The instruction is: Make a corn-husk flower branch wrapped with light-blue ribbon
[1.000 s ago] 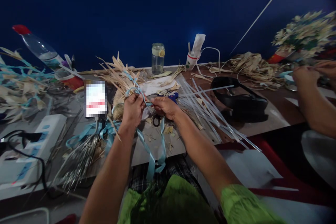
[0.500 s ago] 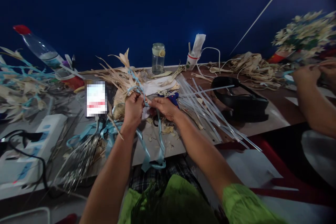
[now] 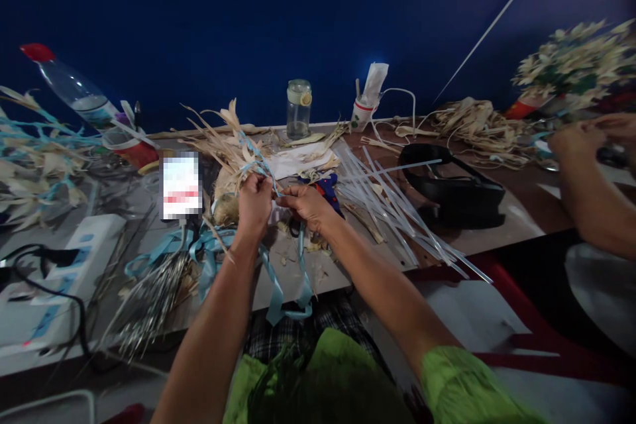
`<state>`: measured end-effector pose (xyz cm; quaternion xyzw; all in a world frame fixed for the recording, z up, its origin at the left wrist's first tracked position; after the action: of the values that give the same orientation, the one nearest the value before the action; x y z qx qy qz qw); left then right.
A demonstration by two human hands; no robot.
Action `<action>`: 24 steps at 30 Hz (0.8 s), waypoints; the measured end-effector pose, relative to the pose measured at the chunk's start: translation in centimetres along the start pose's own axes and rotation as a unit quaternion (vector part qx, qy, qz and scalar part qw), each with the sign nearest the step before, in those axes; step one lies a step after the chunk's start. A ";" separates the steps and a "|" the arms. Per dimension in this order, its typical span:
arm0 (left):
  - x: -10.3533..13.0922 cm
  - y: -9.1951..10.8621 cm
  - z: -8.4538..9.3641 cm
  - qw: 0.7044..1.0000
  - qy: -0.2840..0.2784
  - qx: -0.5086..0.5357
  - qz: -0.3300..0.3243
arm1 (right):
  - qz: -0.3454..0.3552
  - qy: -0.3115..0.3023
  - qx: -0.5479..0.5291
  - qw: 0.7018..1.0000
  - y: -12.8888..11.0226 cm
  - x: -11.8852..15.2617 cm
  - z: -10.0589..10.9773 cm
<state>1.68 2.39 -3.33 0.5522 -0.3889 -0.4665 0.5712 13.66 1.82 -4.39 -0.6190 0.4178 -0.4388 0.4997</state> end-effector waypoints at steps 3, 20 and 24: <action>0.0 0.1 0.1 0.997 0.009 -0.065 -0.030 | 0.028 0.060 0.061 0.996 -0.1 0.1 -0.1; 0.4 1.0 -0.7 0.935 -0.121 0.311 0.120 | 0.160 0.104 0.099 0.977 -0.5 0.1 0.1; 0.5 1.3 -0.6 0.912 -0.154 0.354 0.135 | 0.088 0.061 -0.034 0.994 -0.2 -0.1 -0.1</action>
<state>2.56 1.98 -2.15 0.5818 -0.6825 -0.2962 0.3285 13.56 1.88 -4.18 -0.5687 0.5150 -0.4152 0.4889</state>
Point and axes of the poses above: each hand's wrist, its own x-axis away from the middle knuckle, its own z-axis out of the back of the hand, y = z × x, the point moved 2 cm from there along -x, towards the middle knuckle, and after that the axes turned 4 degrees about z, right-handed, at the moved point
